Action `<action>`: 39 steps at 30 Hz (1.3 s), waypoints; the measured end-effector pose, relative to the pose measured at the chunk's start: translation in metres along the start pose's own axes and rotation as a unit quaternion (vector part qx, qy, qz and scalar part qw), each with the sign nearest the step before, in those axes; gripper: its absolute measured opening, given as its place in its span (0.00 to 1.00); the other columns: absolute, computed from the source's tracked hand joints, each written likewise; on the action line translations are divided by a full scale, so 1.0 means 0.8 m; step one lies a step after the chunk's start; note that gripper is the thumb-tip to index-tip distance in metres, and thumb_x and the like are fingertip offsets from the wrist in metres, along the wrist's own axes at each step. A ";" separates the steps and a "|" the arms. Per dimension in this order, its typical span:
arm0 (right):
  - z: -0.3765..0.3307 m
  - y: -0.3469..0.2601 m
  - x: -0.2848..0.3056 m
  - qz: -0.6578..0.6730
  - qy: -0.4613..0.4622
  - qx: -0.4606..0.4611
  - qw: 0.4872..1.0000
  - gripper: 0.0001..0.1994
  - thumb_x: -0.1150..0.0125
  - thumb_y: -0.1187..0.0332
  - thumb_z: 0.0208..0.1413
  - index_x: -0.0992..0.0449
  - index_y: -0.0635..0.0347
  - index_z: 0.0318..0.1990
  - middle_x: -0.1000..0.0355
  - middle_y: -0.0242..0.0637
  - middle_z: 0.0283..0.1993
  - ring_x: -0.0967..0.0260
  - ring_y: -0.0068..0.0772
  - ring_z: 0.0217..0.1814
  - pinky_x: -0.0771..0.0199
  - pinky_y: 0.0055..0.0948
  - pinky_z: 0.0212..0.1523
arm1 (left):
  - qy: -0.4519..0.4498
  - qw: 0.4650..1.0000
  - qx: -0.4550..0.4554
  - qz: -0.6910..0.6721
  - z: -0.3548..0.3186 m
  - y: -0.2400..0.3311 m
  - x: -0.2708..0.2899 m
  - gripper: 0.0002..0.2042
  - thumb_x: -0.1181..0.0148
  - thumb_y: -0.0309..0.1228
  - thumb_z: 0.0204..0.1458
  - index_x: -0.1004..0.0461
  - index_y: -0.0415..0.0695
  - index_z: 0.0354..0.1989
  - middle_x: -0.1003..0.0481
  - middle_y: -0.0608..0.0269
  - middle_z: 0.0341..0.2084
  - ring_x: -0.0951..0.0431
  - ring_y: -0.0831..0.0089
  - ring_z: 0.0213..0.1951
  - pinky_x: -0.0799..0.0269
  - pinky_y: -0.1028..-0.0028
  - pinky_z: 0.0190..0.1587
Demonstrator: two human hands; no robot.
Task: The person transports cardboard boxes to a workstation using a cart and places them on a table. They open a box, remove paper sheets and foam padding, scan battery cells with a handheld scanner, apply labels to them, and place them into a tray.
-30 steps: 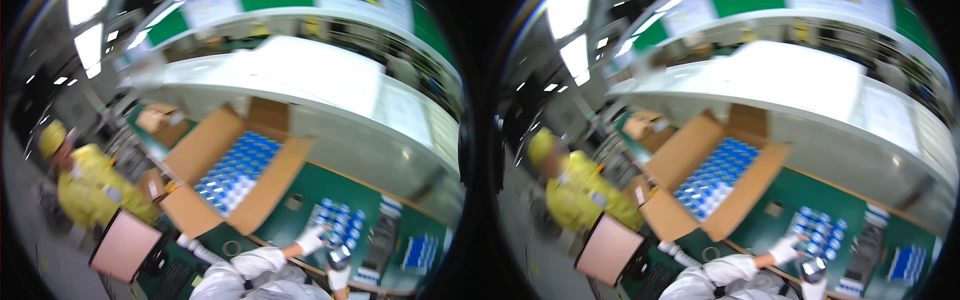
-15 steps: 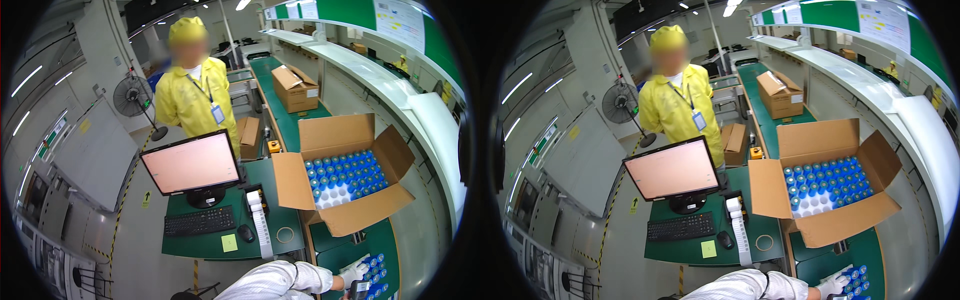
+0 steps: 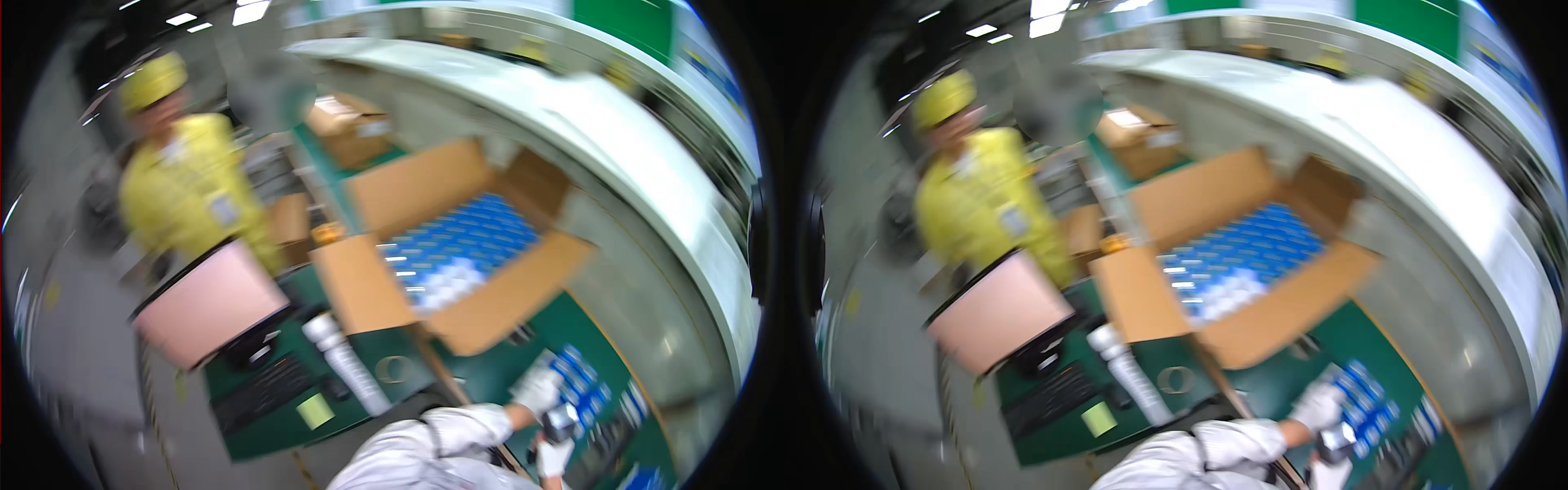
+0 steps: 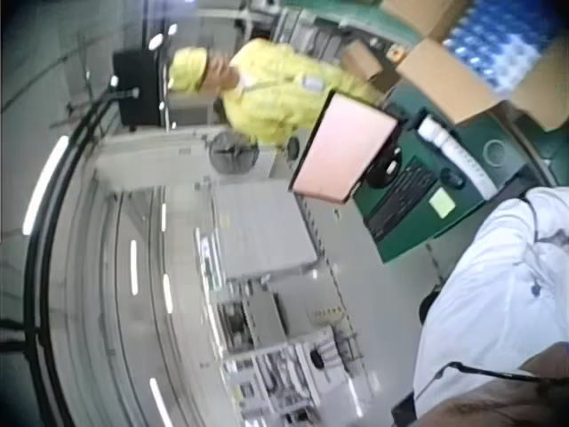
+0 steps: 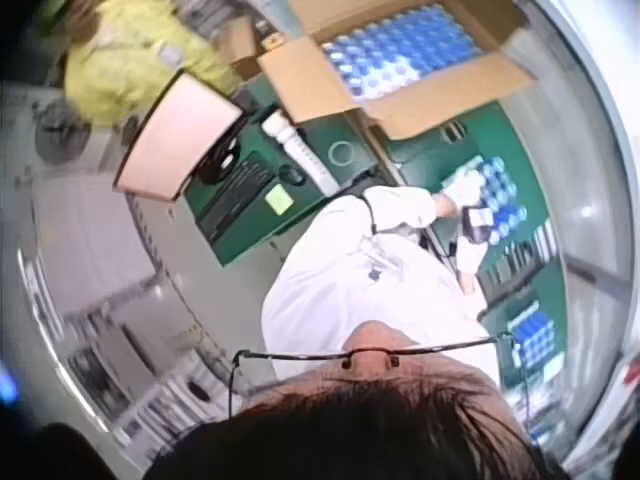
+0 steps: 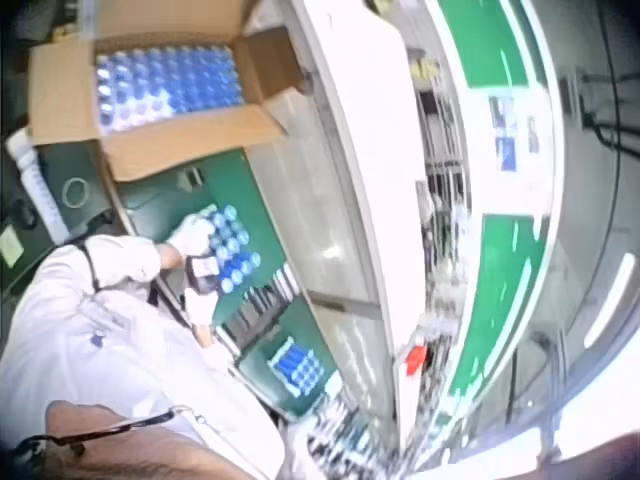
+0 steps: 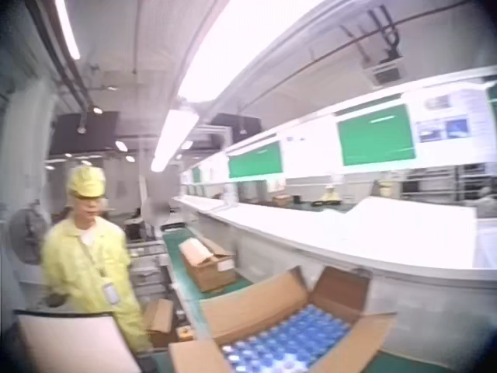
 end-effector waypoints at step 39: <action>0.001 0.108 0.028 0.138 0.197 0.007 0.971 0.14 0.35 0.78 0.48 0.31 0.68 0.42 0.29 0.37 0.25 0.32 0.26 0.18 0.31 0.26 0.19 | -0.206 0.772 0.251 0.546 0.100 -0.215 0.418 0.36 0.30 0.50 0.37 0.28 0.44 0.56 0.40 0.54 0.63 0.43 0.53 0.64 0.46 0.53 0.64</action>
Point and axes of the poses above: each hand's wrist, its own z-axis towards the middle knuckle, its own x-axis out of the back of the hand, y = z × x, the point moved 8 cm from there along z, towards the middle knuckle
